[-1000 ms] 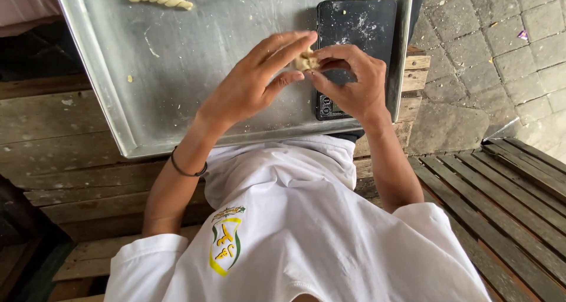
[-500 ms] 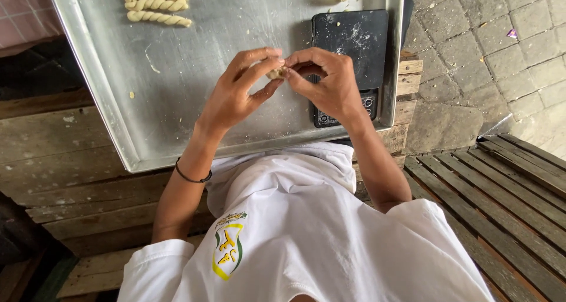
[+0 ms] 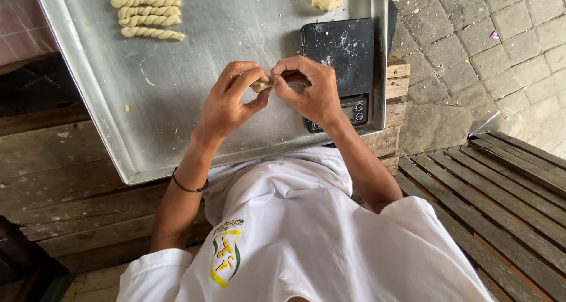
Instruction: The person repeatedly takes small pieces of dough from a larger mass, rolls them into thin ropes, twists them into spiral shapes, and places them on a metal tray. The process is repeated multiple times throughout the clip.
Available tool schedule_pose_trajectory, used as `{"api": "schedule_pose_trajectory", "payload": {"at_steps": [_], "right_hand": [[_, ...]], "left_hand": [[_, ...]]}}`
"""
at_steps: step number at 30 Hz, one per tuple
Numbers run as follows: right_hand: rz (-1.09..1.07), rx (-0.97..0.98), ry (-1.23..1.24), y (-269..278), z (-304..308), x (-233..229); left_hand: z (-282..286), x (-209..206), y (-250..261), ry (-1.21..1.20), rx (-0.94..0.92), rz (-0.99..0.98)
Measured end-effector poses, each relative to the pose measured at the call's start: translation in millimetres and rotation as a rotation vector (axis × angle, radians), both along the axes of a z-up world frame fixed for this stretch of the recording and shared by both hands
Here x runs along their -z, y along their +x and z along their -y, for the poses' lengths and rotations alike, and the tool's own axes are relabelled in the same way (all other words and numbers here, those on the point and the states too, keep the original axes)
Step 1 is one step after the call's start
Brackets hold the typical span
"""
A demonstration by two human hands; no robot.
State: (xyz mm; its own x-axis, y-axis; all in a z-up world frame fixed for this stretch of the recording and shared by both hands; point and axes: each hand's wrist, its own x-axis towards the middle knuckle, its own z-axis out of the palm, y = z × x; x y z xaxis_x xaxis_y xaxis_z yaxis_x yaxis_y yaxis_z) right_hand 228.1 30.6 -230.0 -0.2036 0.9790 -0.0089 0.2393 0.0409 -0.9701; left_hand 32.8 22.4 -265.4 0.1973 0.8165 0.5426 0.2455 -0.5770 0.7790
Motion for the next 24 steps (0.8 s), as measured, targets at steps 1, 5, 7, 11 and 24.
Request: {"api": "schedule_pose_trajectory", "payload": {"at_steps": [1, 5, 7, 11, 24], "right_hand": [[-0.035, 0.009, -0.012, 1.9, 0.0, 4.2], [0.019, 0.136, 0.186, 31.8, -46.5, 5.2], [0.260, 0.310, 0.237, 55.9, -77.9, 9.4], [0.423, 0.362, 0.402, 64.6, -113.1, 12.4], [0.059, 0.046, -0.057, -3.7, -48.1, -9.7]], "left_hand": [[0.4, 4.5, -0.6, -0.011, 0.014, 0.044], [2.7, 2.6, -7.0, -0.024, -0.011, 0.041], [1.6, 14.6, -6.5, 0.036, -0.043, 0.031], [-3.5, -9.5, -1.8, 0.033, -0.079, 0.051], [2.1, -12.1, -8.1, -0.246, -0.117, 0.213]]}}
